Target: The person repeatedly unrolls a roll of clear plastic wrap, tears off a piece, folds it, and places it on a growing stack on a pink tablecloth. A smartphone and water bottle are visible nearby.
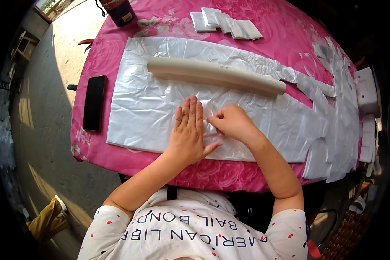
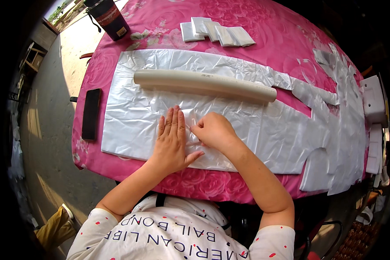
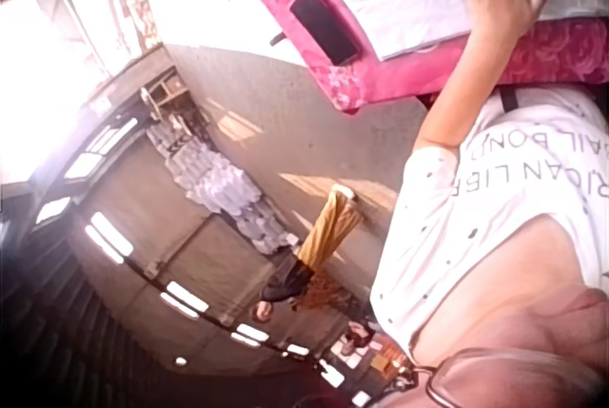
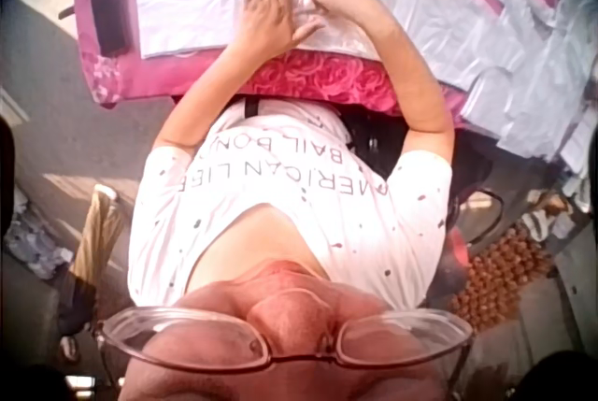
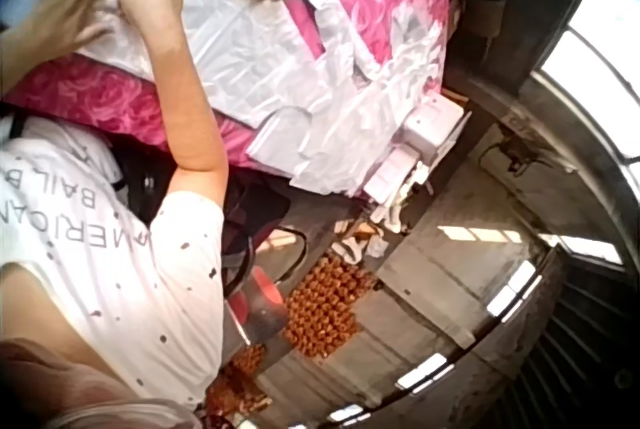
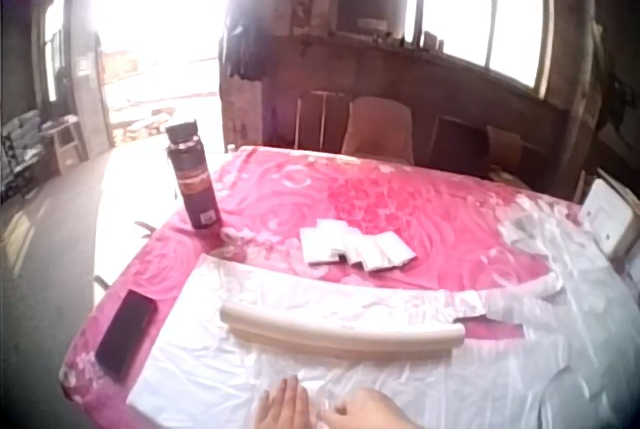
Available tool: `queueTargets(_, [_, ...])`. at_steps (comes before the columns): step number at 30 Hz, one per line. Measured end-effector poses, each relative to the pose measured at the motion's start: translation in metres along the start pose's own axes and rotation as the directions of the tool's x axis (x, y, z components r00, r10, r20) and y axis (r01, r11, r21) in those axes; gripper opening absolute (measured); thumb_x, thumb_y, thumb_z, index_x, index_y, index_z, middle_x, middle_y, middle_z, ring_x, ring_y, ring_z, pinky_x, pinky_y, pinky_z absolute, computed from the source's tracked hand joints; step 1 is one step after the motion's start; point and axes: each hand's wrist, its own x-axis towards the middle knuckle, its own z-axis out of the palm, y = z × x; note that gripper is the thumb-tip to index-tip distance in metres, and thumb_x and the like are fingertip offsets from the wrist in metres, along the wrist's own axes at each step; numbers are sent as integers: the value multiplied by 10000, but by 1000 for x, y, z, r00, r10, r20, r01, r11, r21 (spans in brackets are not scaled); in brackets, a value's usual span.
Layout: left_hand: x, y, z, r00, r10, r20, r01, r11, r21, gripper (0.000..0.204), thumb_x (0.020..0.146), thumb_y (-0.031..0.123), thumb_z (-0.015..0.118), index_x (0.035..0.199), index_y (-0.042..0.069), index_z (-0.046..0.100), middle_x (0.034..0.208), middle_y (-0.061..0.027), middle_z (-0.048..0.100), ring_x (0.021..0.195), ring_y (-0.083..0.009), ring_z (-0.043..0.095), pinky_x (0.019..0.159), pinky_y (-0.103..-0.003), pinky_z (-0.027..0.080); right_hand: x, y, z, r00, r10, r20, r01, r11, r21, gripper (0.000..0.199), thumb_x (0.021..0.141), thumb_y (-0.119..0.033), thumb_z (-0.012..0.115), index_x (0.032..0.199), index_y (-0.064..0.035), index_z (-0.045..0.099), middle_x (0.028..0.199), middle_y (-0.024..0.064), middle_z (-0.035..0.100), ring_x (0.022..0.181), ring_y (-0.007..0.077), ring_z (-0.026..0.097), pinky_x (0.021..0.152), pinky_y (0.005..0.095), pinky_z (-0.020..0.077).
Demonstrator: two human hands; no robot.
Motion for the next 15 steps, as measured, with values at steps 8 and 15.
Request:
queueTargets(8, [0,2,-1,1000,6,31,-7,999,39,1114,741,661,536,1391,-130,98,1472,-303,76,1391,-412,20,1099,-533,-29,-25,1,10,958,-221,-182,146,924,-353,283,650,-255,738,774,-26,627,661,126,618,629,269,613,592,349,475])
queueTargets(15, [-24,-7,-12,973,63,-220,-92,988,-122,1023,773,546,584,1434,-35,62,1475,-306,18,1393,-407,-19,1084,-543,-30,-42,-24,-4,949,-312,-52,202,725,-658,363,711,-283,731,929,-21,605,926,145,633,874,296,622,737,389,503])
